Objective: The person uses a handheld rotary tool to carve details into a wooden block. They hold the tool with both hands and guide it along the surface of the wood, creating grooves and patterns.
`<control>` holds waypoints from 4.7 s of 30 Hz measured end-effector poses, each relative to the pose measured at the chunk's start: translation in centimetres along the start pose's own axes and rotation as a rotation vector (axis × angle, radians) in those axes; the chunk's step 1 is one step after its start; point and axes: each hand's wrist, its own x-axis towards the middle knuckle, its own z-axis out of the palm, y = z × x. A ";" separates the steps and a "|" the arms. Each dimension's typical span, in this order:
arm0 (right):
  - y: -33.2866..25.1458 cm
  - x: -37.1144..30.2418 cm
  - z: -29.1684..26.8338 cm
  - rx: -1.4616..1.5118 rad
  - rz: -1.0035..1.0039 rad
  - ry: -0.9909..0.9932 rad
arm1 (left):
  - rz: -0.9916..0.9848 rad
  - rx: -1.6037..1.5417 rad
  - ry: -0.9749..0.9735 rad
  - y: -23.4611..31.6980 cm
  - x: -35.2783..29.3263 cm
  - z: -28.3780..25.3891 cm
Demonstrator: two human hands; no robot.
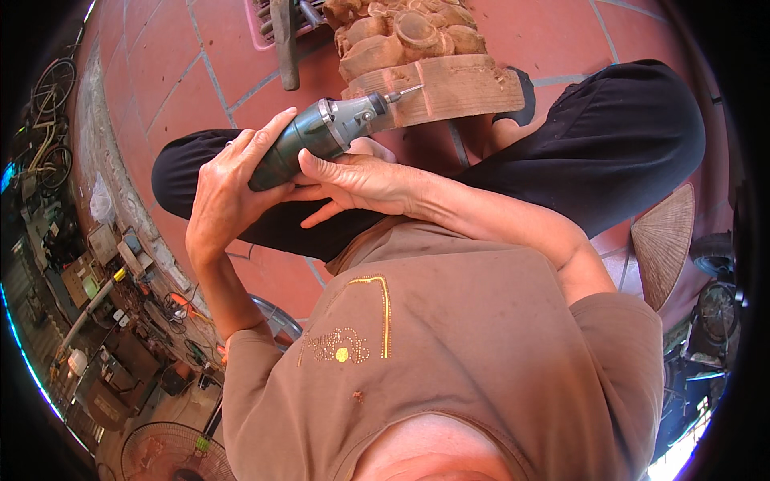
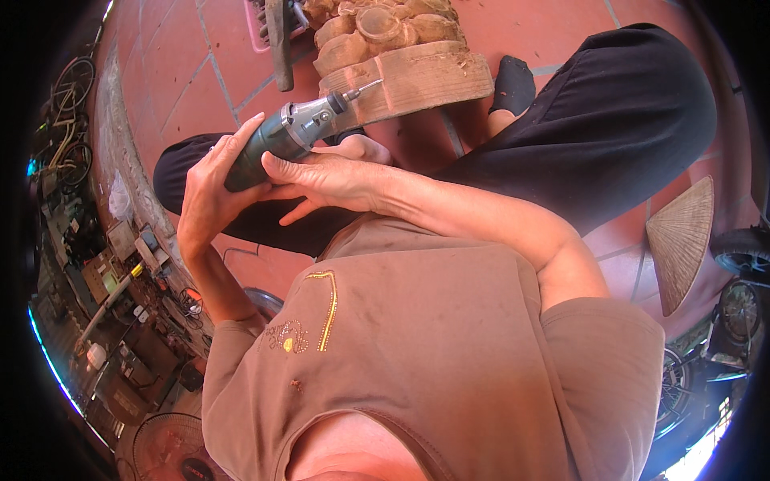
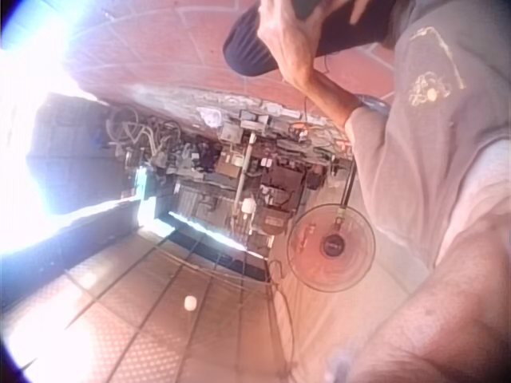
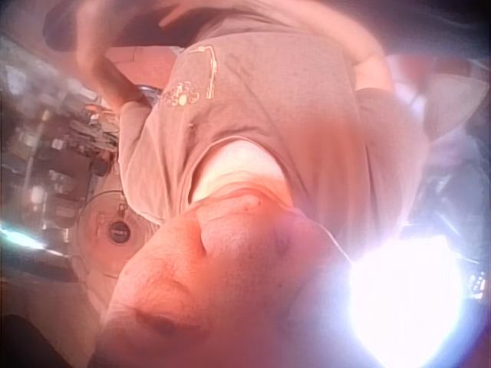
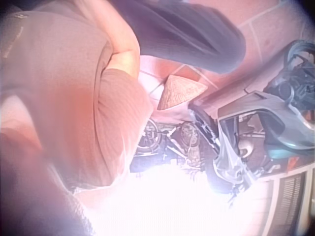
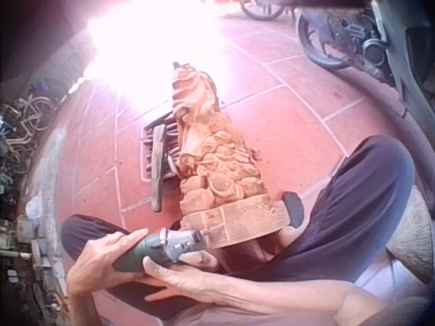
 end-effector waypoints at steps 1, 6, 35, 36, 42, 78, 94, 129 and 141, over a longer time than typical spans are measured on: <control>0.1 0.1 -0.2 0.009 -0.002 0.004 | 0.003 -0.001 -0.001 -0.1 0.1 0.0; -0.1 0.2 -0.3 0.034 -0.021 0.059 | -0.008 -0.003 -0.001 -0.2 0.5 0.0; -0.9 0.8 -0.5 -0.016 -0.031 0.004 | 0.003 0.005 0.047 -0.5 1.2 0.1; -0.9 0.8 -0.5 -0.017 -0.031 0.001 | 0.009 0.006 0.049 -0.5 1.1 0.1; -0.4 0.6 -0.1 0.022 -0.042 0.050 | 0.012 0.004 0.040 -0.5 0.7 0.2; -0.7 0.8 -0.4 0.001 -0.042 0.036 | -0.007 0.014 0.044 -0.4 1.1 0.1; -0.7 0.8 -0.3 0.017 -0.043 0.027 | -0.004 0.030 0.031 -0.1 1.1 -0.3; -0.3 0.2 0.5 0.070 -0.059 0.074 | 0.009 0.051 0.014 -0.1 0.3 -0.3; -0.7 0.7 0.0 -0.007 -0.044 0.037 | -0.017 0.024 0.039 0.0 0.8 -0.1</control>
